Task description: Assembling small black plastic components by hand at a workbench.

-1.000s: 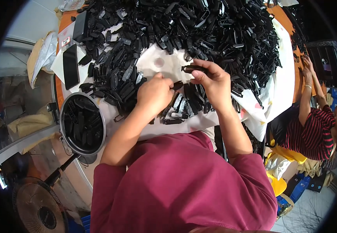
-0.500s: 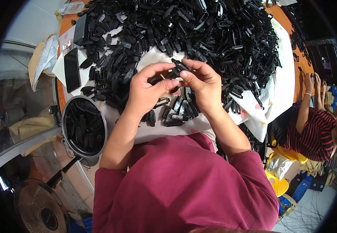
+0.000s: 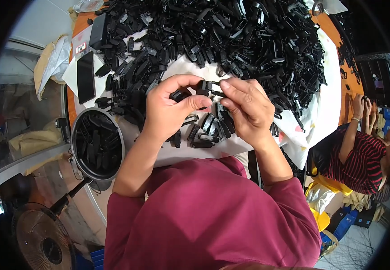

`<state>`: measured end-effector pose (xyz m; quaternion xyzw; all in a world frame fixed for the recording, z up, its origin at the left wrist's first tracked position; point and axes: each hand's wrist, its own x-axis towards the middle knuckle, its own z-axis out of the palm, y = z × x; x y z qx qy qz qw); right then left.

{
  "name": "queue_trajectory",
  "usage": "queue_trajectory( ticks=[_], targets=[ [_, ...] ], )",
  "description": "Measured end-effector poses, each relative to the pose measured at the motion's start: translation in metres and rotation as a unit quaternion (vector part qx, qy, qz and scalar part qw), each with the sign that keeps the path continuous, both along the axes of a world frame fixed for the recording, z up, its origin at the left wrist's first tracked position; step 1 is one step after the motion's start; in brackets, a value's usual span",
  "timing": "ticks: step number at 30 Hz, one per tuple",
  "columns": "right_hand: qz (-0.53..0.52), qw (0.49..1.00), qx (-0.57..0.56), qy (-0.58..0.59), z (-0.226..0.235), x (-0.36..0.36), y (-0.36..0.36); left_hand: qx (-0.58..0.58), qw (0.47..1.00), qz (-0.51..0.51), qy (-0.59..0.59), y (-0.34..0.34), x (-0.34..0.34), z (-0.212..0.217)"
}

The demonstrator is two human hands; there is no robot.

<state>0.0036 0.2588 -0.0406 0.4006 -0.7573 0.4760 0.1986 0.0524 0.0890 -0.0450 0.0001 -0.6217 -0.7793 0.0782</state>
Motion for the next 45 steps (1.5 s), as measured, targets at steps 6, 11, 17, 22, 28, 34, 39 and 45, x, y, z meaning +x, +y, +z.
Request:
queue_trajectory(
  ticks=[6,11,17,22,28,34,39,45],
  targets=[
    [0.049,0.997,0.065,-0.007,0.007,0.0,0.008,-0.186,0.981,-0.006,0.058,-0.009,0.0,0.001],
    [-0.078,0.994,0.039,0.066,-0.017,0.019,-0.007,0.177,0.978,0.016,-0.113,0.021,0.003,-0.016],
    [-0.037,0.947,-0.092,-0.305,-0.024,0.03,-0.011,0.256,0.962,0.014,-0.099,0.019,0.012,-0.014],
    [0.161,0.857,-0.181,-0.455,-0.011,0.033,-0.013,0.239,0.969,-0.043,-0.056,0.001,0.03,-0.012],
    [-0.158,0.954,0.245,-0.077,-0.042,-0.046,0.009,-0.599,0.722,0.338,-0.077,-0.09,0.095,0.005],
    [-0.25,0.877,0.41,0.026,-0.056,-0.091,0.016,-0.74,0.577,0.322,-0.124,-0.133,0.112,-0.011],
    [-0.193,0.954,0.146,-0.177,-0.04,-0.065,0.003,-0.655,0.726,0.209,0.031,-0.074,0.059,-0.023],
    [-0.03,0.869,-0.059,-0.49,-0.037,-0.017,-0.003,-0.74,0.653,0.122,-0.105,-0.023,0.026,-0.053]
  ],
)
